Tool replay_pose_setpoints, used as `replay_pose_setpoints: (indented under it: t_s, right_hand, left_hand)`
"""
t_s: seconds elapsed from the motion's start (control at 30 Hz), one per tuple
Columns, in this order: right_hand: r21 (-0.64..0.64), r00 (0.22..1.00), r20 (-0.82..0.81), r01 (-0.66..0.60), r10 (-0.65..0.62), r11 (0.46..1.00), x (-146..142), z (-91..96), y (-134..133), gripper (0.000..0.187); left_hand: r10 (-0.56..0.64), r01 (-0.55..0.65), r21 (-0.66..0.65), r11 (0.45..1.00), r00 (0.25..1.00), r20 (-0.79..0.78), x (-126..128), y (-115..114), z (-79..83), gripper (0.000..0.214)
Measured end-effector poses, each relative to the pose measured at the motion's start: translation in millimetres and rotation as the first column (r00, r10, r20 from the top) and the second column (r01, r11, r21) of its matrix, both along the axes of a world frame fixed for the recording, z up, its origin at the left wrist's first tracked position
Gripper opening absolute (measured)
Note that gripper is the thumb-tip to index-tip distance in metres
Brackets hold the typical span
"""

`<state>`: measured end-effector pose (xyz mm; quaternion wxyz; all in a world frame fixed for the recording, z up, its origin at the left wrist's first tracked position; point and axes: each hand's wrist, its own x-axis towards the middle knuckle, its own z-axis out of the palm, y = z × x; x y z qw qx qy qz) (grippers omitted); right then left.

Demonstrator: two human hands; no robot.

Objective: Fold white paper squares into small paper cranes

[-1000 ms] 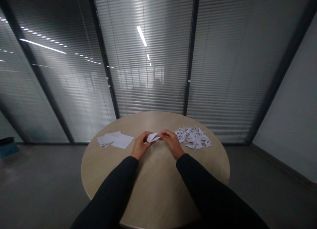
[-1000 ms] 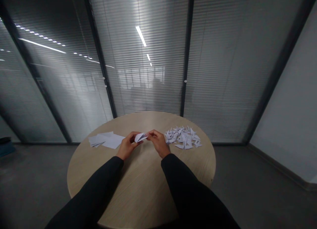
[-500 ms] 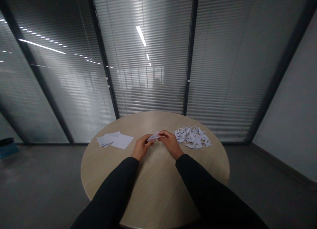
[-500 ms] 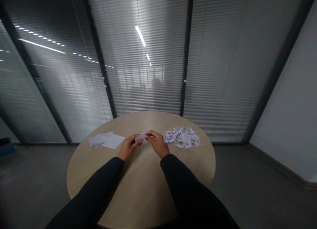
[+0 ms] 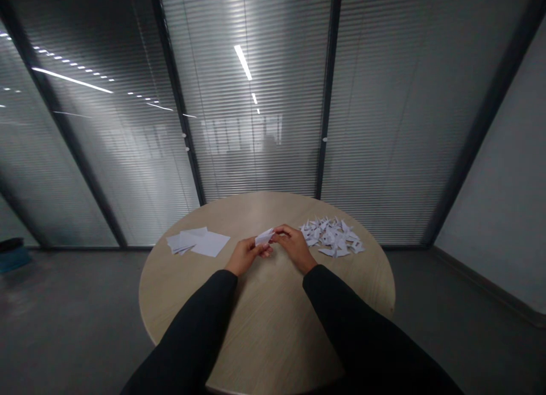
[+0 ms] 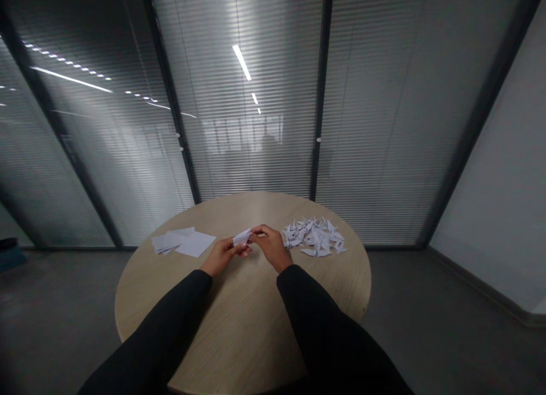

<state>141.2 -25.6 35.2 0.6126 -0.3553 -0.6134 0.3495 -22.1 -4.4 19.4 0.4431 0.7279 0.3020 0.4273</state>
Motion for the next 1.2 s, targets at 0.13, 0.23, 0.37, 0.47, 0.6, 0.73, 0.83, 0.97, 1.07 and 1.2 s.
replay_pose_setpoints:
  t_s: [0.13,0.23,0.37,0.47,0.6,0.73,0.83,0.97,1.07,1.2]
  right_hand:
    - [-0.009,0.999,-0.036,0.007,-0.007,1.000,0.0,0.9,-1.1,0.019]
    - [0.005,0.999,-0.031,0.031,-0.031,1.000,0.9,2.3,-2.7,0.017]
    - [0.001,0.999,-0.035,-0.002,0.002,1.000,1.3,2.9,-3.8,0.017]
    - [-0.018,0.998,-0.057,-0.043,0.042,0.999,1.6,1.6,-1.9,0.021]
    - [-0.005,1.000,-0.029,-0.012,0.012,1.000,3.5,-0.9,1.8,0.020]
    - [0.003,1.000,0.011,0.001,-0.001,1.000,3.0,-1.7,2.7,0.021]
    - [0.003,0.999,0.040,-0.012,0.012,1.000,0.6,-0.4,1.0,0.025]
    - [-0.026,0.995,0.057,-0.083,0.084,0.996,-1.8,1.6,-2.7,0.032]
    - [-0.056,0.994,0.069,-0.081,0.085,0.995,-2.4,0.5,-2.8,0.032]
    - [-0.069,0.999,0.019,-0.043,0.044,0.997,-1.9,-3.1,1.6,0.027]
  left_hand:
    - [-0.038,0.038,-0.061,0.997,0.999,0.011,1.1,-3.1,3.8,0.046]
    - [-0.070,0.071,-0.089,0.994,0.997,0.013,1.6,-4.8,6.1,0.049]
    - [-0.089,0.090,-0.136,0.987,0.996,0.016,1.5,-4.8,6.9,0.052]
    - [-0.102,0.103,-0.172,0.980,0.995,0.019,1.3,-4.2,5.6,0.053]
    - [-0.120,0.121,-0.192,0.974,0.993,0.019,2.1,-4.9,4.3,0.056]
    - [-0.106,0.109,-0.161,0.981,0.994,0.028,2.6,-6.4,6.9,0.058]
    - [-0.055,0.063,-0.150,0.987,0.997,0.056,2.1,-6.1,8.8,0.055]
    - [-0.014,0.031,-0.191,0.981,0.996,0.088,1.4,-4.7,8.7,0.056]
    - [-0.045,0.059,-0.193,0.979,0.996,0.077,1.7,-4.9,7.8,0.057]
    - [-0.101,0.109,-0.215,0.970,0.994,0.048,2.9,-5.9,7.0,0.057]
